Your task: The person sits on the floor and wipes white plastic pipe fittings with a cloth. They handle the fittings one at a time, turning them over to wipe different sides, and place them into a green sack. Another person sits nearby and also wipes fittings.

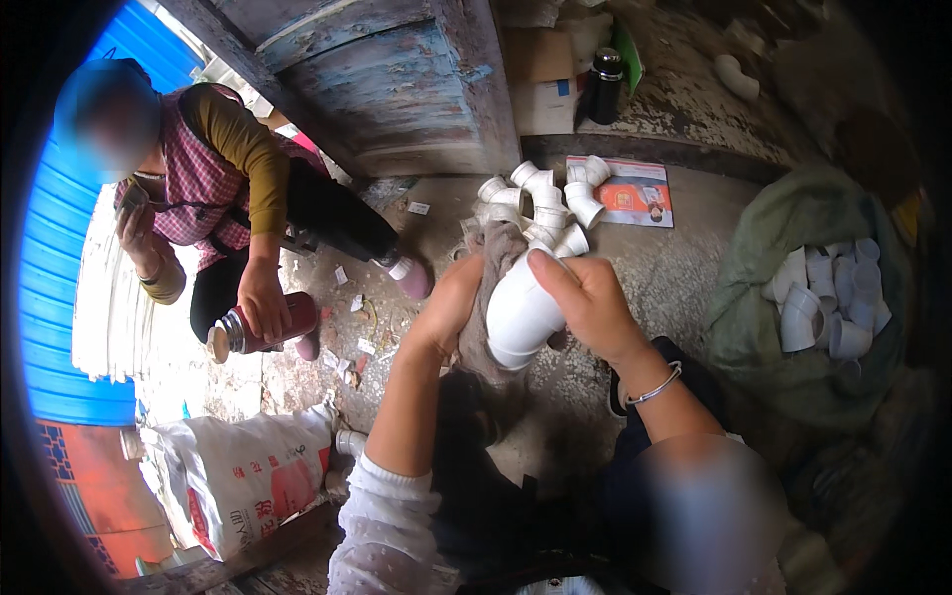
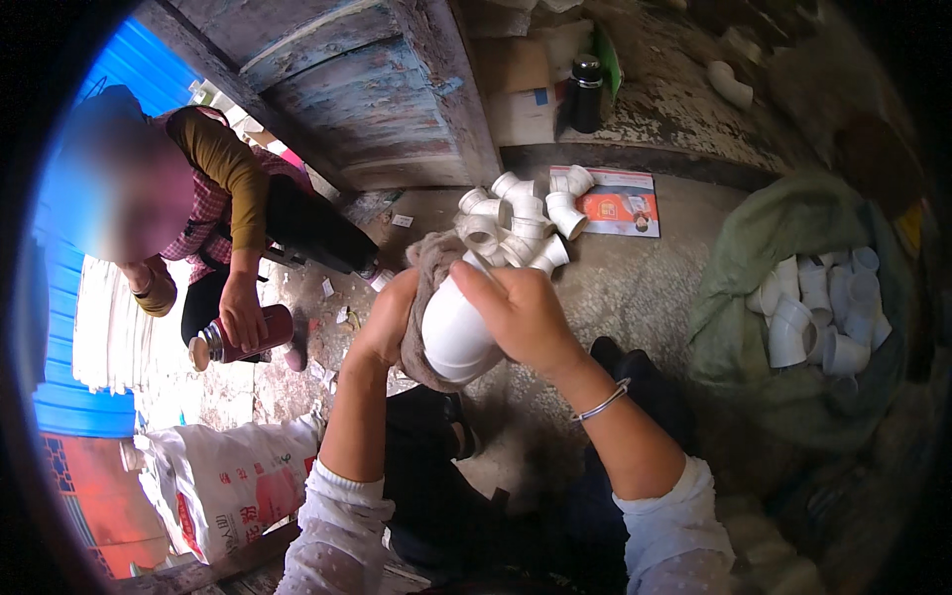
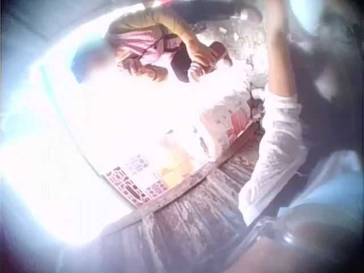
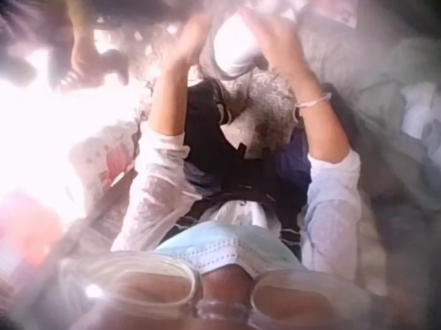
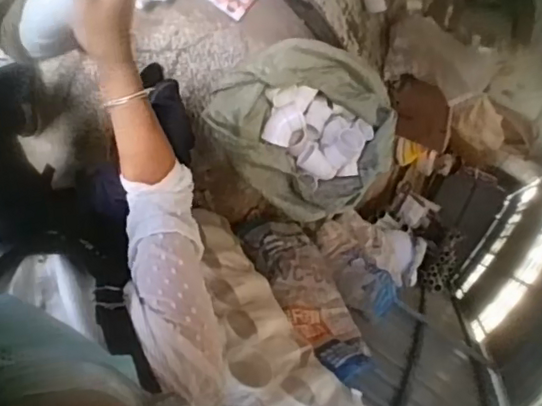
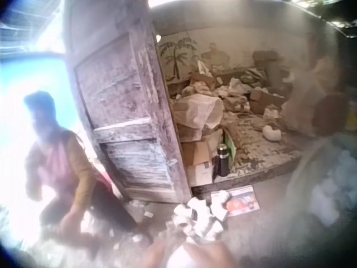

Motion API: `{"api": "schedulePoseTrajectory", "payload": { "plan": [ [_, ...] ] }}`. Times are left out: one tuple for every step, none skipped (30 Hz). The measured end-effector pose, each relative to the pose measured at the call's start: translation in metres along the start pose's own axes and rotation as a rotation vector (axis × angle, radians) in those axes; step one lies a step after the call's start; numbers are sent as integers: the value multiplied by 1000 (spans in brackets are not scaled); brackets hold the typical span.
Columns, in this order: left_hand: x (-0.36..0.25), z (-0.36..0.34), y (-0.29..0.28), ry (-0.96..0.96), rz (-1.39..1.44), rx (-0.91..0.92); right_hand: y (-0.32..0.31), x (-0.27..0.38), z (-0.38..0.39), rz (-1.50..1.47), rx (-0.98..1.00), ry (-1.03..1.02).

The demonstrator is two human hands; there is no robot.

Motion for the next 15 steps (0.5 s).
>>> {"api": "schedulePoseTrajectory", "payload": {
  "plan": [
    [2, -2, -3, 20, -52, 46, 0, -2, -2, -74, 16, 22],
    [3, -3, -3, 40, -103, 92, 0, -2, -4, -148, 34, 45],
    [5, -2, -5, 4, -57, 102, -1, 0, -5, -209, 62, 76],
    [5, -1, -6, -65, 52, 112, -2, 1, -9, -222, 67, 84],
    [6, 0, -4, -130, 164, 123, -5, 2, -12, -232, 74, 93],
    [8, 1, -2, -193, 281, 134, -9, 2, -14, -239, 84, 102],
    [13, 2, -11, -107, 332, 281, -7, 7, -14, -255, 125, 100],
    [24, 0, -13, -245, 496, 389, -16, -9, -17, -347, 61, 100],
    [33, -3, -18, -171, 514, 418, -21, -15, -20, -341, -61, 100],
    [37, -1, -20, -130, 480, 414, -13, 1, -17, -364, -73, 87],
    [37, -2, -16, -86, 440, 424, -19, 6, -18, -316, -131, 75],
    [32, -2, -3, -11, 415, 459, -33, -1, -22, -258, -202, 68],
    [33, -3, 7, -36, 469, 434, -45, -11, -27, -206, -217, 60],
    [22, 2, 21, -67, 497, 407, -58, -25, -33, -133, -251, 57],
    [26, 1, 27, -133, 532, 408, -63, -34, -39, -29, -277, -16]
  ]
}}
Point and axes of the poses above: each hand's wrist, its own z-axis away from the middle knuckle, its own y-axis out of the palm, x = y × z, the point moved 5 cm from there along -z, towards the middle knuckle
